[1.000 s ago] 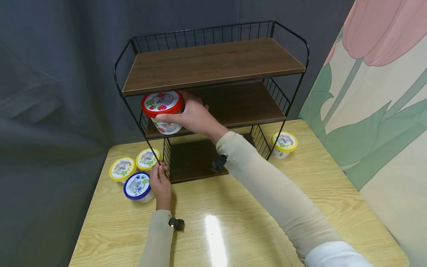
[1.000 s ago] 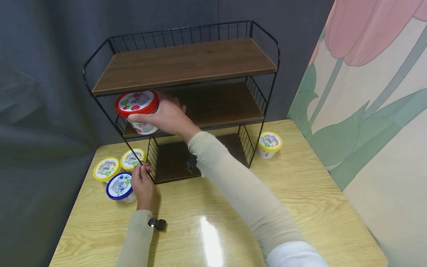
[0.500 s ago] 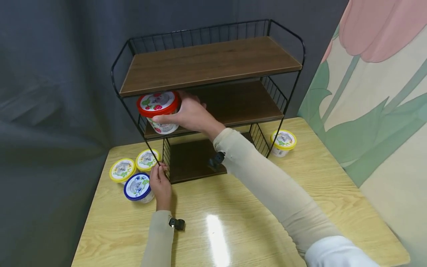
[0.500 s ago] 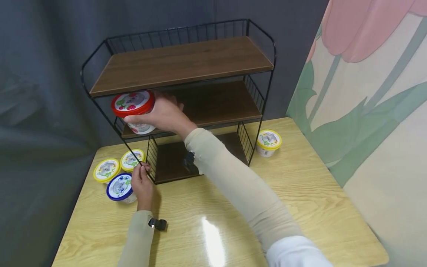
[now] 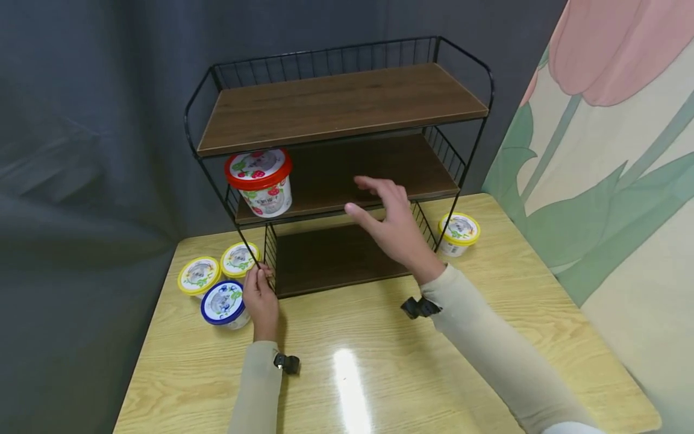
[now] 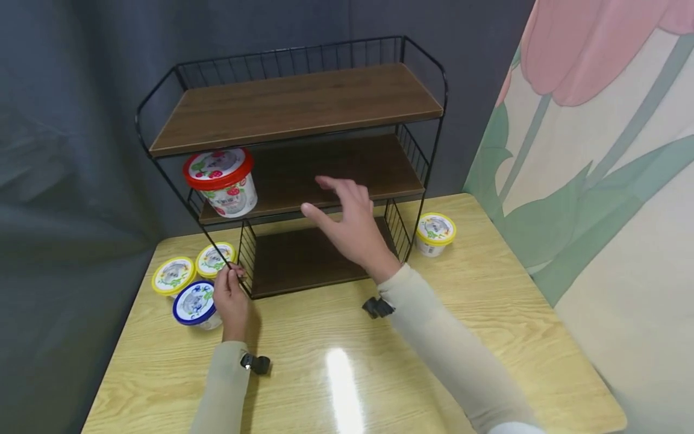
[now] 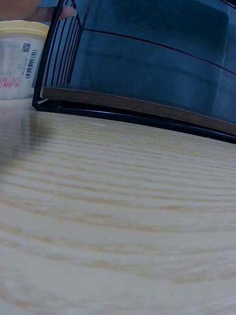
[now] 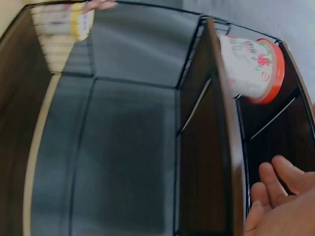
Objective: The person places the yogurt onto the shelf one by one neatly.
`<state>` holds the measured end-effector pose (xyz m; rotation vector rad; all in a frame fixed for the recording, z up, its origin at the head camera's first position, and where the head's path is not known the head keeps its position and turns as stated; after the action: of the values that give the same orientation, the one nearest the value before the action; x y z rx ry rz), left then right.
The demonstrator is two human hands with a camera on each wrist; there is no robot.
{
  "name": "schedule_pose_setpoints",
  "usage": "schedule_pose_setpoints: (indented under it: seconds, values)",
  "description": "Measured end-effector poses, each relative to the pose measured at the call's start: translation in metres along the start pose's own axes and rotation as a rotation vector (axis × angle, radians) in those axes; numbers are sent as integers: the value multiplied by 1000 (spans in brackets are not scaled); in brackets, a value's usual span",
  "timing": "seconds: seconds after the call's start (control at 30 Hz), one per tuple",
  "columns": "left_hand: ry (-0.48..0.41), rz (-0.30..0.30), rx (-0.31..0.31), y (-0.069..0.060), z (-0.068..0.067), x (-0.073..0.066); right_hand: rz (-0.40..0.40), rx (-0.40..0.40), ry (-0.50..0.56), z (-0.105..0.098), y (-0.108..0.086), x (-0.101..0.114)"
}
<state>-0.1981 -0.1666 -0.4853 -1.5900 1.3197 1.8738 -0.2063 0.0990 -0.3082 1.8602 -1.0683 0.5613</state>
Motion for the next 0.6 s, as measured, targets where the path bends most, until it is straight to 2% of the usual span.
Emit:
schedule_pose_setpoints:
  seconds: [0.17, 0.33, 0.47, 0.6]
  values:
    - [6, -2, -6, 0, 0, 4, -77, -26, -89, -1, -37, -30]
    - [15, -11, -9, -1, 1, 4, -189, -44, -200, 4, -69, -60]
    - [22, 0, -5, -1, 1, 3, -252, -9, -326, 7, -90, -91]
    - [12, 6, -4, 0, 1, 1, -323, 65, -489, 6, -103, -121]
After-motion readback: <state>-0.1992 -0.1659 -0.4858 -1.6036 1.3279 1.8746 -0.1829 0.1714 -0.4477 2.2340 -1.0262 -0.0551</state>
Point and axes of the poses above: each hand's wrist, its own y-axis towards the middle knuckle, its own z-axis out of the palm, x = y × z, the point moved 2 cm from there along y, towards the middle knuckle, and after that the axes turned 7 degrees about -z, right-handed, at the moved point
